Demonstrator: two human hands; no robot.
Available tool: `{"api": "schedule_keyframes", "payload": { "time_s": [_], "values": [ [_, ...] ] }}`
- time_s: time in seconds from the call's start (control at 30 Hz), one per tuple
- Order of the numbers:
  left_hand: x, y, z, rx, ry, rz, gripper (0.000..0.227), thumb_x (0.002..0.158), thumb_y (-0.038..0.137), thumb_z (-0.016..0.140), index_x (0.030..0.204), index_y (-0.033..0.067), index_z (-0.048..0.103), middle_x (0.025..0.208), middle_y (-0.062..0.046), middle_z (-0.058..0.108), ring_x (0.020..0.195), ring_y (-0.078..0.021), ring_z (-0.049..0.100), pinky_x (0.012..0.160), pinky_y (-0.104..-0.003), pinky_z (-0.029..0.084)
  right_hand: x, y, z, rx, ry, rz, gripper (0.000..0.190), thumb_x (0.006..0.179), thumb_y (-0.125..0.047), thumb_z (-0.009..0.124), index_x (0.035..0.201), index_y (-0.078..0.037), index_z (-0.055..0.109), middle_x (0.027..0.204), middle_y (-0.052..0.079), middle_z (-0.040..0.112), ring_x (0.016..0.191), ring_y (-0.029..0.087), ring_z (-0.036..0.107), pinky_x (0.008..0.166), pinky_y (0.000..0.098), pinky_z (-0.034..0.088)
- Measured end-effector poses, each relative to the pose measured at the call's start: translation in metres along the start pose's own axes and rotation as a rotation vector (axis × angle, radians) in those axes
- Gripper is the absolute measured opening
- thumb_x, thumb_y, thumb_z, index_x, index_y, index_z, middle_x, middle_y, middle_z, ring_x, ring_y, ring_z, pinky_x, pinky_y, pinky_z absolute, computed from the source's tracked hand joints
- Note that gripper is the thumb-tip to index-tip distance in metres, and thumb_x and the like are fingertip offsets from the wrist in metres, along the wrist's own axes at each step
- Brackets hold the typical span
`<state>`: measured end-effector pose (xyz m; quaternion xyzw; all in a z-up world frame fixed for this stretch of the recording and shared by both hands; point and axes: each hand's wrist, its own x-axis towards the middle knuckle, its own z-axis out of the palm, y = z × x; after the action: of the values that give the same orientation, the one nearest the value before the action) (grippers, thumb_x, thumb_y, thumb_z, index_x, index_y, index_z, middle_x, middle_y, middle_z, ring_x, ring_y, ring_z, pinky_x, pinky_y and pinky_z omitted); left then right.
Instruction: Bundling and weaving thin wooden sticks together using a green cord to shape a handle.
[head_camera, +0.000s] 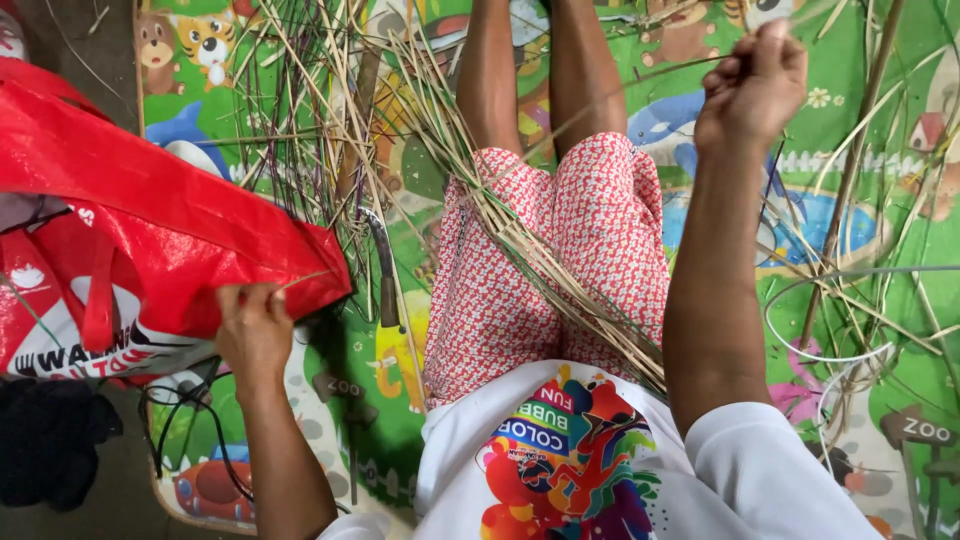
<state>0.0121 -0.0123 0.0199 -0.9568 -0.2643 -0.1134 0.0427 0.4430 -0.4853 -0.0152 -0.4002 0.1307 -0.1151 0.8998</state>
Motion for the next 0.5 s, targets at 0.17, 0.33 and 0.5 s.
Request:
{"api": "schedule_keyframes", "payload": {
  "time_s": [0.17, 0.33, 0.5],
  "values": [
    [0.045, 0.126, -0.062, -0.307, 0.296, 0.489, 0.016, 0.089, -0.003, 0.077, 0.100, 0.0069, 0.072, 0.118, -0.008, 0.069, 0.109, -0.0290, 0.064, 0.101, -0.047, 0.050, -0.135, 0.012, 0.119, -0.705, -0.647, -0.203, 0.010, 0.087, 0.001, 0.057, 0.089, -0.003, 0.066, 0.078, 0.005, 0.063, 0.065, 0.015, 0.057, 0.061, 0.0309, 0.051],
    [0.076, 0.185, -0.094, -0.377, 0.521, 0.640, 0.007, 0.106, 0.012, 0.059, 0.102, 0.0076, 0.063, 0.126, -0.014, 0.069, 0.124, -0.0381, 0.065, 0.107, -0.056, 0.047, -0.210, 0.054, 0.117, -1.044, -1.110, -1.185, 0.025, 0.102, -0.018, 0.053, 0.079, -0.020, 0.060, 0.077, -0.002, 0.059, 0.075, 0.017, 0.057, 0.060, 0.0284, 0.050],
    [0.081, 0.154, -0.083, -0.307, 0.336, 0.525, 0.012, 0.097, -0.003, 0.074, 0.107, 0.0012, 0.068, 0.094, -0.010, 0.073, 0.077, -0.0224, 0.063, 0.073, -0.039, 0.042, -0.172, 0.042, 0.112, -1.199, -0.900, -1.084, 0.016, 0.093, -0.003, 0.071, 0.083, -0.015, 0.070, 0.076, 0.000, 0.066, 0.069, 0.012, 0.055, 0.053, 0.0244, 0.046]
  ]
}}
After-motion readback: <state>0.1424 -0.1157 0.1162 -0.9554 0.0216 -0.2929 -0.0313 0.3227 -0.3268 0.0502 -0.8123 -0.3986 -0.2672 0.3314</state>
